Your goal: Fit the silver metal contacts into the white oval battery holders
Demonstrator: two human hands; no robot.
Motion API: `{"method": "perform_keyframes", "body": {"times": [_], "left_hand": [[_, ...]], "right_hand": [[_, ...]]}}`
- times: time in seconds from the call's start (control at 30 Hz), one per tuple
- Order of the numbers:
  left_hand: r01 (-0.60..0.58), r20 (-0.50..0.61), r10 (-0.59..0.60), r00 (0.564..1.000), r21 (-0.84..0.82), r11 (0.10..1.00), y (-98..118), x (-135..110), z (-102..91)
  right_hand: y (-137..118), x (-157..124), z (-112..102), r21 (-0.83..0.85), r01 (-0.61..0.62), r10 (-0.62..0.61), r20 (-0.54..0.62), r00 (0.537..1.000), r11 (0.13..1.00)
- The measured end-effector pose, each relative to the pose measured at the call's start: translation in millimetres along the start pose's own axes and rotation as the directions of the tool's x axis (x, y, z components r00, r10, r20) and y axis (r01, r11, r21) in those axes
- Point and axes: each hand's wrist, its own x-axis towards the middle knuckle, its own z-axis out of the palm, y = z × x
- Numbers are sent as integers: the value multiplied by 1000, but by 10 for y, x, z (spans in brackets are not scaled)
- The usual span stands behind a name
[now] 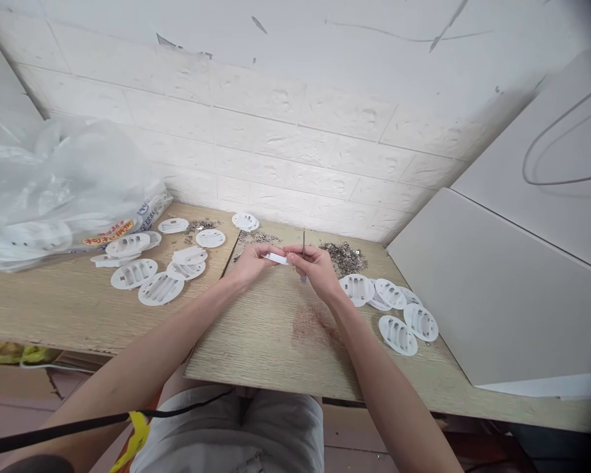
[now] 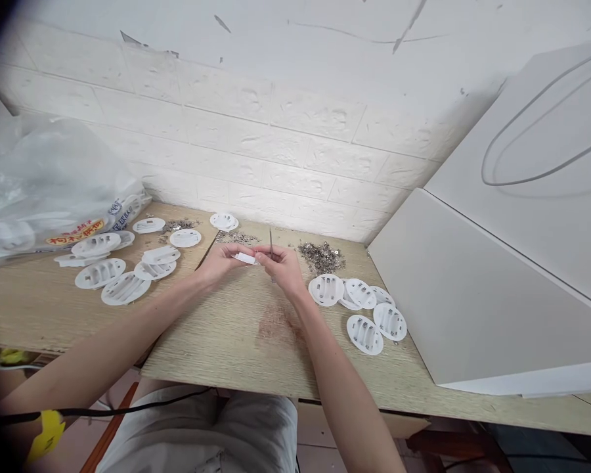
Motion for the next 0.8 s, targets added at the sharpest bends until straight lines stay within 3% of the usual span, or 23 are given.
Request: {"method": "perform_keyframes", "body": {"times": [0.47, 0.8], "left_hand": [[-151, -1, 155, 988, 216, 965, -9, 5, -14], [-247, 39, 245, 969, 224, 943, -86, 23, -18]], "right_hand": [[22, 16, 0, -103, 22, -28, -51, 998, 994], [66, 37, -1, -210, 73, -74, 2, 997, 975]]}}
